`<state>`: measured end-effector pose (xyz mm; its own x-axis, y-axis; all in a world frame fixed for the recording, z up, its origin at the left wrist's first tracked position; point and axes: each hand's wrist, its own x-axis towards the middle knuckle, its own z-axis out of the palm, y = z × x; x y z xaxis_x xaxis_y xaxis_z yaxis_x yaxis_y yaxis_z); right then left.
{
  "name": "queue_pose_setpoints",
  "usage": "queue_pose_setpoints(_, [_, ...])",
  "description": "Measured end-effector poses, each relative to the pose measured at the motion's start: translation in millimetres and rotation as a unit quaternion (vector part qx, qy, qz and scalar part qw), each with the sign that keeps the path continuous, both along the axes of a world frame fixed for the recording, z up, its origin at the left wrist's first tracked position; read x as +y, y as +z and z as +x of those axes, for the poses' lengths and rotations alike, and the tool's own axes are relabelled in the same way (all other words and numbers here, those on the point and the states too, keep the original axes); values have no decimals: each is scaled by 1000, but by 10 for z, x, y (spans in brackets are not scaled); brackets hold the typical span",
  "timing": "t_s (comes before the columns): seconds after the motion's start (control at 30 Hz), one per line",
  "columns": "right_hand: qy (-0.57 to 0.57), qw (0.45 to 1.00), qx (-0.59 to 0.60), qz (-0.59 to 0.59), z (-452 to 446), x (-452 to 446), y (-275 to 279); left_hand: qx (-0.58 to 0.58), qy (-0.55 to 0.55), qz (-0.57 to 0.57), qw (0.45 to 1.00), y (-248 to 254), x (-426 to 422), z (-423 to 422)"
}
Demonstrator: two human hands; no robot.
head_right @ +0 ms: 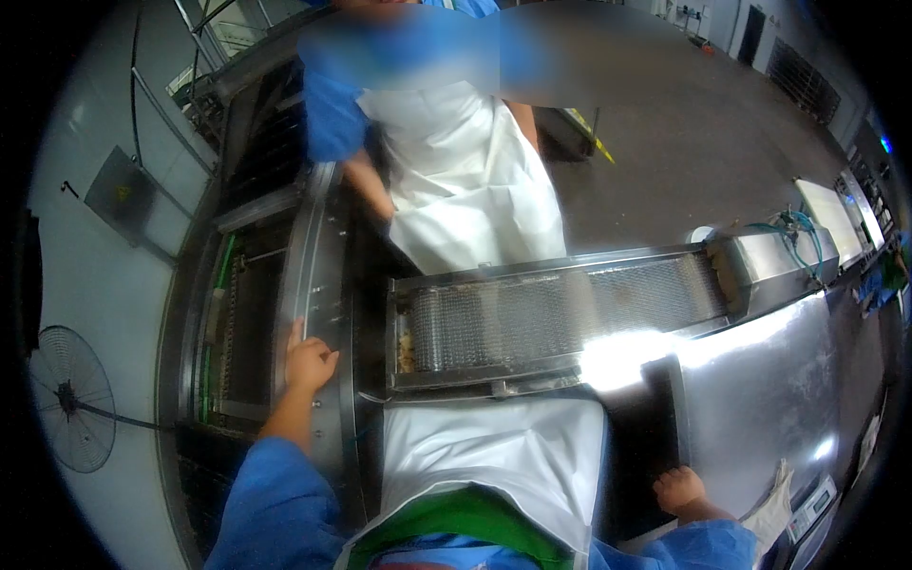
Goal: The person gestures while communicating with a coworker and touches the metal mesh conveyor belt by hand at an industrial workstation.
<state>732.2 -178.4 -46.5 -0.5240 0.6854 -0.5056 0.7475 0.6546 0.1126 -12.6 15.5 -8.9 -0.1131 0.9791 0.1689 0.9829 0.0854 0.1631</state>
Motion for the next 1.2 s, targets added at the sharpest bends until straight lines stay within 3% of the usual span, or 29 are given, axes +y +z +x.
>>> queue_pose_setpoints(0.43, [8,1000,2,19,12,-20,-42,2,8,-22,1000,22,1,-2])
queue_pose_setpoints(0.53, [9,997,55,48,41,-31,-69,-3,11,-27,1000,30,5,9])
queue_pose_setpoints(0.63, [10,999,20,36,35,-16,-80,10,31,-23,999,71,-1,69])
queue_pose_setpoints(0.7, [-14,998,-45,-35,8,-4,-42,9,29,-35,999,66,3,40])
queue_pose_setpoints(1.2, [-8,999,-14,-38,-18,23,36,0,17,-24,1000,18,3,9])
